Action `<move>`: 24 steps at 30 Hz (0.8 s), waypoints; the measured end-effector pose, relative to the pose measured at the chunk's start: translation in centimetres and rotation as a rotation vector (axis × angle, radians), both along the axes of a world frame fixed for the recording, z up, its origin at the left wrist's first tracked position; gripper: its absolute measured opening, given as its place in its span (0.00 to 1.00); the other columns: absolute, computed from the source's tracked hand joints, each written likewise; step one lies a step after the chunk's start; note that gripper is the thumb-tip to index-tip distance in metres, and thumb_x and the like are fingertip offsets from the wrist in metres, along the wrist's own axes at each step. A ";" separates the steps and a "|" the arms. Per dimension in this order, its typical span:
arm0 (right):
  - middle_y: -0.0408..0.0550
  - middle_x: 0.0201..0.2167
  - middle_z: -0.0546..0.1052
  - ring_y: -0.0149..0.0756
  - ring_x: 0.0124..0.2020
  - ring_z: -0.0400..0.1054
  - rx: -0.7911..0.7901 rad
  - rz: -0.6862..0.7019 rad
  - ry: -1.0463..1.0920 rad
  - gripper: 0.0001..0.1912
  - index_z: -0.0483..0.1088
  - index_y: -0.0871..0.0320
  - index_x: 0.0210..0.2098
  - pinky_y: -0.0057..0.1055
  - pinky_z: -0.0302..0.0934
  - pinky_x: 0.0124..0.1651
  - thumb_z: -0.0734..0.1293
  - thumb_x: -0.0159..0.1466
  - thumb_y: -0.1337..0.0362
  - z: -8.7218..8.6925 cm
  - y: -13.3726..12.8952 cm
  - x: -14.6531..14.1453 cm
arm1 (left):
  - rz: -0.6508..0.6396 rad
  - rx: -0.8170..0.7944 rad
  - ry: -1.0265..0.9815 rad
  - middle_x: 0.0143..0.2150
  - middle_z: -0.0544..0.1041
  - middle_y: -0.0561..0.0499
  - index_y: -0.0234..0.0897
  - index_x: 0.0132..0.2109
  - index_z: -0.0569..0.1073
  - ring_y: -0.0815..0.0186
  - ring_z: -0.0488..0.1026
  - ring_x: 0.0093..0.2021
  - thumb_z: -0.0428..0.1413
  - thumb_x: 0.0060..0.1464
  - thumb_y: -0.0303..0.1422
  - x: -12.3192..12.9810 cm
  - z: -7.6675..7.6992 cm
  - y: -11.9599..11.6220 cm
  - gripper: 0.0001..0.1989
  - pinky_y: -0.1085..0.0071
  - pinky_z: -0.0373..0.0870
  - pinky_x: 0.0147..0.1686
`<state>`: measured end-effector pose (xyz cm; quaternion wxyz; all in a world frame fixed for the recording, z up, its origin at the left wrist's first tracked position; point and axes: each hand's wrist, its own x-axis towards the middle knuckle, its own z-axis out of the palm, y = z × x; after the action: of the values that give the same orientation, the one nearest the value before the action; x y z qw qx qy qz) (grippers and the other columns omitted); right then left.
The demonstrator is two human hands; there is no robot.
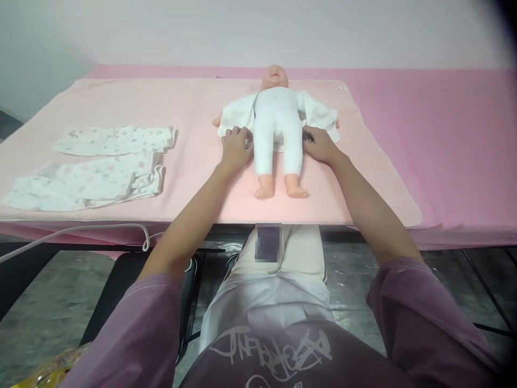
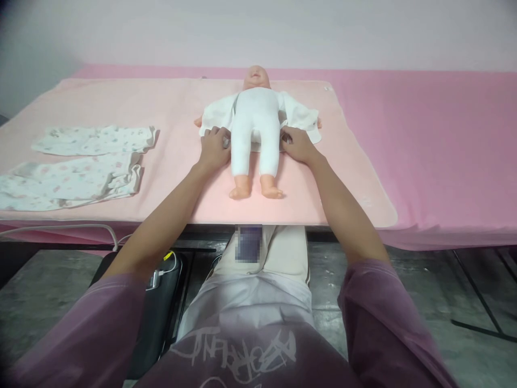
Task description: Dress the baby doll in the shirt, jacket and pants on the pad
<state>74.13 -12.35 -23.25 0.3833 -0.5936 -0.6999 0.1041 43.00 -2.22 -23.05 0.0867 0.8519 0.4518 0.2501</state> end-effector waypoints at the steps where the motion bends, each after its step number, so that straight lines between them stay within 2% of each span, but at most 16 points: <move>1: 0.52 0.35 0.80 0.48 0.38 0.67 -0.001 0.003 0.005 0.19 0.74 0.55 0.38 0.45 0.64 0.47 0.70 0.70 0.44 0.0 0.0 0.0 | 0.004 -0.001 -0.009 0.59 0.76 0.36 0.44 0.55 0.76 0.36 0.69 0.63 0.53 0.74 0.48 0.0 0.0 -0.1 0.16 0.39 0.66 0.64; 5: 0.51 0.35 0.79 0.47 0.37 0.66 0.004 0.001 0.013 0.18 0.74 0.55 0.37 0.44 0.62 0.46 0.71 0.69 0.46 -0.1 0.0 0.1 | 0.011 -0.010 -0.051 0.59 0.77 0.36 0.45 0.57 0.75 0.35 0.70 0.64 0.54 0.73 0.47 0.0 0.2 -0.4 0.15 0.37 0.65 0.65; 10: 0.51 0.35 0.80 0.46 0.38 0.66 -0.014 -0.021 0.010 0.16 0.74 0.55 0.39 0.43 0.62 0.46 0.70 0.68 0.48 -0.1 0.0 0.1 | -0.002 -0.042 -0.052 0.61 0.78 0.38 0.46 0.62 0.74 0.37 0.70 0.65 0.53 0.73 0.45 0.0 0.7 -0.7 0.17 0.40 0.65 0.66; 16: 0.51 0.35 0.80 0.45 0.37 0.66 -0.014 -0.030 -0.007 0.12 0.74 0.55 0.38 0.42 0.62 0.46 0.69 0.67 0.52 -0.1 0.2 0.1 | 0.012 -0.031 0.003 0.63 0.77 0.38 0.46 0.62 0.76 0.39 0.68 0.64 0.51 0.74 0.46 0.0 0.8 -0.7 0.19 0.43 0.65 0.66; 24: 0.51 0.36 0.81 0.48 0.39 0.66 -0.033 -0.053 -0.030 0.14 0.75 0.53 0.40 0.44 0.64 0.46 0.69 0.68 0.49 -0.1 0.1 0.1 | -0.013 0.003 -0.013 0.60 0.77 0.36 0.45 0.60 0.79 0.38 0.68 0.61 0.51 0.73 0.49 -0.1 0.5 -0.4 0.21 0.43 0.65 0.63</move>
<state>74.23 -12.24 -23.35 0.3656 -0.6197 -0.6878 0.0964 42.94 -2.63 -22.59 0.0901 0.8534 0.4452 0.2557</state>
